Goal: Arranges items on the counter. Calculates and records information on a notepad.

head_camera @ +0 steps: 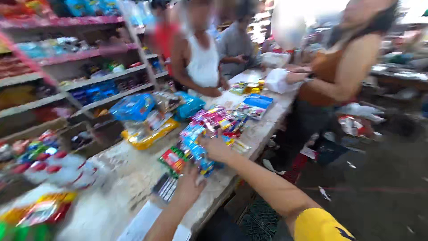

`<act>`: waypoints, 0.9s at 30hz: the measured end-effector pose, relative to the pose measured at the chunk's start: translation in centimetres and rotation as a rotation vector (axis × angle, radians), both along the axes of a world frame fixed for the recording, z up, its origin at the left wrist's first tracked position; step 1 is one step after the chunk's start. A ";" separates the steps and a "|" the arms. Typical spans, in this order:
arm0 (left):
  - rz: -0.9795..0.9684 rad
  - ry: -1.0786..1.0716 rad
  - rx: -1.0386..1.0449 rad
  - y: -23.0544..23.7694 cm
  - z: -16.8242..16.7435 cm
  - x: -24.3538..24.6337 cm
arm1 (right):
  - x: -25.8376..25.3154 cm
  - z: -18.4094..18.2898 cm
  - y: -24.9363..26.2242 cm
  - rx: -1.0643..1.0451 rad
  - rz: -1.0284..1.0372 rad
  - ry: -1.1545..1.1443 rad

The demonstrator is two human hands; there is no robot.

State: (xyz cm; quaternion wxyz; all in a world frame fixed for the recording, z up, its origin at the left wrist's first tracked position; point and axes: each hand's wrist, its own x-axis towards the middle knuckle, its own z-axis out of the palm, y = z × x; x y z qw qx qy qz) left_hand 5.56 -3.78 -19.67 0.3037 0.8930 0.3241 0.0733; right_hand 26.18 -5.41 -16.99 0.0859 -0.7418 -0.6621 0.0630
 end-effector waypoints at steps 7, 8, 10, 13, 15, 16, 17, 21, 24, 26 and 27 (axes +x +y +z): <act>0.017 -0.154 0.218 -8.2 -6.1 -14.3 | -0.2 -3.0 2.3 0.144 0.125 -0.120; 0.056 -0.156 0.290 -8.9 -7.1 -16.1 | 0.0 -3.4 2.8 0.162 0.139 -0.120; 0.128 -0.134 0.427 -9.8 -8.8 -19.2 | 0.0 -3.6 4.1 0.167 0.140 -0.118; 0.206 -0.071 0.468 -11.4 -10.8 -22.7 | -0.4 -3.2 5.6 0.122 0.134 -0.090; 0.235 -0.027 0.431 -12.6 -11.4 -23.9 | -0.9 -2.6 6.5 0.071 0.157 -0.096; 0.246 -0.018 0.416 -13.1 -11.6 -24.2 | -1.3 -2.3 6.8 0.045 0.173 -0.108; 0.253 -0.021 0.405 -13.4 -11.9 -24.5 | -1.8 -1.9 7.0 0.028 0.184 -0.116; 0.261 -0.107 0.468 -13.5 -13.4 -24.5 | -5.5 -0.6 6.3 0.145 0.278 0.041; 0.265 -0.163 0.505 -13.2 -14.0 -23.9 | -11.3 -2.2 4.2 0.236 0.437 0.587; 0.256 -0.163 0.485 -13.0 -13.8 -23.7 | -16.4 -4.5 2.3 0.108 0.483 0.912; 0.247 -0.147 0.471 -12.8 -13.6 -23.6 | -19.0 -5.4 1.5 0.037 0.489 0.992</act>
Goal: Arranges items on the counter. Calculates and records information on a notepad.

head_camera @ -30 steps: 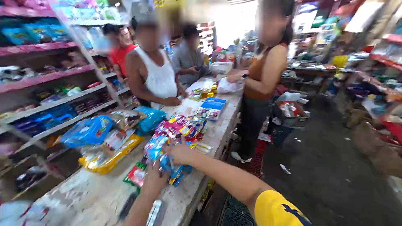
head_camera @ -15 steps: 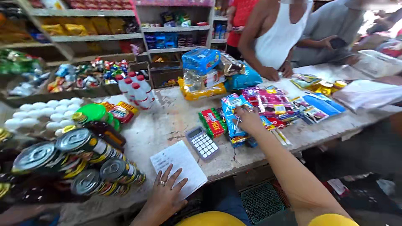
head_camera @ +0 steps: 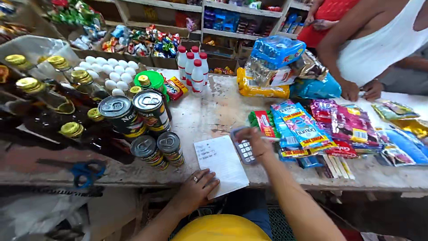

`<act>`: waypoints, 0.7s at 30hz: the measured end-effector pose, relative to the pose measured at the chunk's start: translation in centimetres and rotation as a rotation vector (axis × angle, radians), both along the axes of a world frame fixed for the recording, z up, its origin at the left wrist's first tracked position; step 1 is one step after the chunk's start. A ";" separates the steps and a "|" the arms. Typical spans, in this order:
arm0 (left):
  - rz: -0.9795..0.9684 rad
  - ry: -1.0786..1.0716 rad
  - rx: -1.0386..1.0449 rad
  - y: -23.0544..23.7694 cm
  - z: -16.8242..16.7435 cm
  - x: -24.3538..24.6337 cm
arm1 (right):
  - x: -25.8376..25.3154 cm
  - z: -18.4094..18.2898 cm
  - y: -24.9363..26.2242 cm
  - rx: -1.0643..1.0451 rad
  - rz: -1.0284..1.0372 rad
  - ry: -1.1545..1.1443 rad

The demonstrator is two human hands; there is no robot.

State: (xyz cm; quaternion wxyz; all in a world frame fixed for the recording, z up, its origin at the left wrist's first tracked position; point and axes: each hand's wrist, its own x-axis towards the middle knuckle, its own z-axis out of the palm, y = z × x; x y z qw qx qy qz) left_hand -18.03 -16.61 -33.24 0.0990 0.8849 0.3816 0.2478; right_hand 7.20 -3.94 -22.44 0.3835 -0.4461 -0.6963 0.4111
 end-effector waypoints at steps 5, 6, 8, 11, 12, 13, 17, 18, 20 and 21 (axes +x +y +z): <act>-0.003 -0.030 0.076 0.6 -0.2 0.0 | -8.6 -4.4 -1.6 -0.123 0.187 0.073; -0.011 -0.048 0.069 0.6 -0.1 -0.1 | -9.3 -5.2 -1.5 -0.136 0.183 0.086; -0.047 -0.075 0.060 0.8 0.0 -0.6 | -10.1 -6.3 -1.2 -0.155 0.133 0.060; -0.087 -0.116 0.072 1.6 -0.2 -1.6 | -10.3 -7.1 -1.0 -0.173 0.052 0.023; -0.063 -0.124 0.084 1.8 -0.3 -2.0 | -10.4 -7.2 -1.0 -0.164 0.037 0.023; -0.025 -0.126 0.090 2.0 -0.3 -2.3 | -10.4 -7.4 -1.1 -0.152 0.025 0.023; 0.075 -0.103 0.108 2.3 -0.9 -2.8 | -10.4 -7.7 -1.3 -0.127 0.005 0.014; 0.078 -0.098 0.134 2.2 -1.1 -2.7 | -10.4 -7.6 -1.3 -0.128 0.010 0.005; 0.083 -0.090 0.184 2.1 -1.3 -2.5 | -10.5 -7.7 -1.5 -0.125 0.029 -0.010; 0.083 -0.090 0.197 2.1 -1.4 -2.5 | -10.5 -7.8 -1.6 -0.111 0.039 -0.015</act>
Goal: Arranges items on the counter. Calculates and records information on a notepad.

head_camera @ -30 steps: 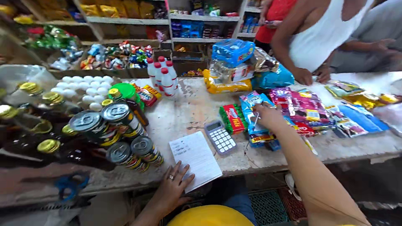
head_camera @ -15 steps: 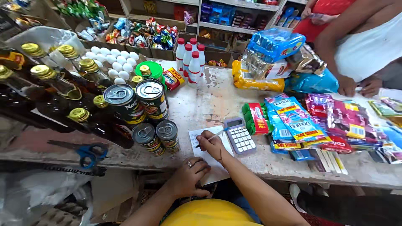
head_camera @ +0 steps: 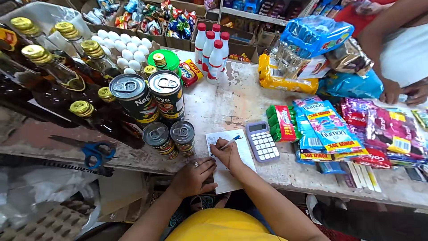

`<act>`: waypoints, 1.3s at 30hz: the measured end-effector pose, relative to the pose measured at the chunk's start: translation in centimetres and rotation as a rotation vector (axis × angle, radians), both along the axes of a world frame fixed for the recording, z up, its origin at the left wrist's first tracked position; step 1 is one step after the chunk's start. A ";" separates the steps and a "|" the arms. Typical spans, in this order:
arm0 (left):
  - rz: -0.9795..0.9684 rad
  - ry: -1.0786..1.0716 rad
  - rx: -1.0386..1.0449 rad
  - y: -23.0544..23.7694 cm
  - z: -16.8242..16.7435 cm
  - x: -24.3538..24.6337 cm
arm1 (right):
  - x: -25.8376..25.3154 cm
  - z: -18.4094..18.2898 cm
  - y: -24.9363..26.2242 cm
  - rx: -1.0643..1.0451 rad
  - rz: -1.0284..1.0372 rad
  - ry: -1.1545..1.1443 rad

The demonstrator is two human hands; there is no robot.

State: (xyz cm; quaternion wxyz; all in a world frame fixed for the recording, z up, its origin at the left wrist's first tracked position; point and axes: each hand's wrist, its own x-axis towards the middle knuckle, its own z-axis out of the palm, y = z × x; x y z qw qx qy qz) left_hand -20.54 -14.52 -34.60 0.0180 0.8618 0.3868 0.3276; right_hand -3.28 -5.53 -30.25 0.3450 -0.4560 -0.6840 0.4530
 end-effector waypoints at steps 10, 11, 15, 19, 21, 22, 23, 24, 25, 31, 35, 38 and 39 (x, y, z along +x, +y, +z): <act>0.014 0.000 0.042 0.1 -0.3 0.1 | 0.3 -0.4 -0.2 0.098 -0.053 -0.048; 0.015 -0.003 0.035 0.1 -0.2 0.1 | 0.2 -0.5 -0.2 0.100 -0.050 -0.056; 0.014 -0.007 0.000 0.1 0.0 0.2 | 0.2 -0.3 -0.1 0.090 -0.003 -0.077; 0.020 0.005 -0.009 0.2 -0.1 0.3 | -0.1 0.1 0.1 0.047 -0.053 -0.142; 0.023 0.010 -0.011 0.3 -0.1 0.3 | 0.0 0.2 0.1 0.048 -0.024 -0.169; 0.023 0.013 -0.011 0.4 -0.1 0.3 | 0.1 0.2 0.2 0.050 -0.014 -0.168; 0.022 0.015 -0.014 0.4 -0.1 0.3 | 0.1 0.2 0.2 0.053 -0.013 -0.154; 0.023 0.018 -0.018 0.3 0.0 0.3 | 0.1 0.1 0.2 0.053 -0.017 -0.136; 0.022 0.021 -0.021 0.3 0.0 0.3 | 0.2 0.0 0.1 0.053 -0.018 -0.121; 0.020 0.023 -0.003 0.3 -0.1 0.3 | 0.4 -0.2 0.2 0.076 0.014 -0.119; 0.026 0.020 -0.002 0.3 -0.1 0.2 | 0.5 -0.3 0.2 0.090 0.055 -0.071; 0.029 0.024 -0.007 0.3 -0.1 0.3 | 0.5 -0.1 0.3 0.067 0.010 -0.054; 0.031 0.026 -0.008 0.3 0.0 0.3 | 0.6 0.2 0.3 0.036 -0.013 -0.059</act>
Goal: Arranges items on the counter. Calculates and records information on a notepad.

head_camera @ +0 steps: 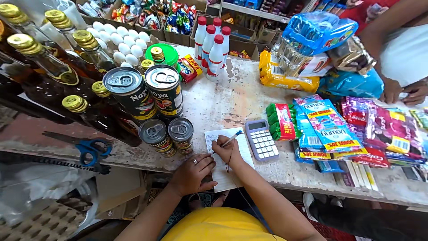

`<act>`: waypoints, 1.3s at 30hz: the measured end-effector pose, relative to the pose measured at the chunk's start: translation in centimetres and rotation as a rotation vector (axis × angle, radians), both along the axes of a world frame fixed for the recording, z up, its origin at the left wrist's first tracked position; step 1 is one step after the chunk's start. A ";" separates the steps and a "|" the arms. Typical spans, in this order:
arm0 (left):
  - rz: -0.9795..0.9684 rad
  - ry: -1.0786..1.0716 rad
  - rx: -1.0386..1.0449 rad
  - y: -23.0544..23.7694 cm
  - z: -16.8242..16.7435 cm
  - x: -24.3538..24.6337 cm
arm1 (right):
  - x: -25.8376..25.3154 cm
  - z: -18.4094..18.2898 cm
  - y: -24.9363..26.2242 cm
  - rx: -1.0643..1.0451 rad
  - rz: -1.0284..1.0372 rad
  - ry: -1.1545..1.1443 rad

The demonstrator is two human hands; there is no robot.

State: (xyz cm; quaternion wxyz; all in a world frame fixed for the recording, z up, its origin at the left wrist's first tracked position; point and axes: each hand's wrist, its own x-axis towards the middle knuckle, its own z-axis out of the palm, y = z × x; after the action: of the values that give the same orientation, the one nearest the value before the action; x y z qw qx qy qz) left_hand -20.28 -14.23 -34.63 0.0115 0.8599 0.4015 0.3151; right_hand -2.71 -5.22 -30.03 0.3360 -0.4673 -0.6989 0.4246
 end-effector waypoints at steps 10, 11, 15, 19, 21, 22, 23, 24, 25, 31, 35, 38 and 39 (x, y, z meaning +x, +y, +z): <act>-0.019 0.089 -0.060 0.1 0.6 0.1 | 0.8 0.2 0.1 -0.036 -0.024 -0.068; -0.025 0.104 -0.064 0.1 0.6 0.1 | 0.8 0.3 0.1 -0.028 -0.011 -0.086; -0.033 0.126 -0.087 0.3 0.8 0.2 | 0.8 0.8 0.5 -0.058 0.012 -0.137; -0.038 0.140 -0.106 0.2 1.0 0.3 | 0.9 0.6 0.5 -0.065 0.030 -0.139; -0.045 0.148 -0.111 0.2 1.0 0.2 | 1.0 0.6 0.5 -0.065 0.035 -0.116; -0.050 0.153 -0.111 0.2 1.0 0.2 | 1.0 0.6 0.4 -0.065 0.032 -0.109; -0.056 0.156 -0.113 0.2 1.0 0.2 | 1.0 0.6 0.3 -0.068 0.033 -0.108; -0.062 0.157 -0.114 0.2 1.0 0.1 | 1.0 0.7 0.3 -0.069 0.034 -0.111; -0.067 0.162 -0.118 0.2 1.0 0.1 | 1.0 0.7 0.3 -0.070 0.034 -0.112; -0.073 0.178 -0.141 0.2 1.2 0.1 | 1.0 0.6 0.5 -0.057 0.040 -0.138; -0.067 0.180 -0.139 0.3 1.2 0.2 | 1.0 0.6 0.4 -0.062 0.019 -0.130; -0.071 0.187 -0.148 0.2 1.2 0.2 | 1.0 0.7 0.3 -0.053 0.007 -0.122; -0.071 0.187 -0.150 0.2 1.3 0.2 | 1.0 0.6 0.3 -0.037 0.006 -0.137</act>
State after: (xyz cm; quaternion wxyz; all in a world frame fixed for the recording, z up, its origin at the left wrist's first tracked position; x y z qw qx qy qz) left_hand -20.05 -14.00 -33.37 0.0494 0.8960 0.3923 0.2020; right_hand -1.71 -4.95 -29.44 0.2774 -0.4992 -0.7137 0.4056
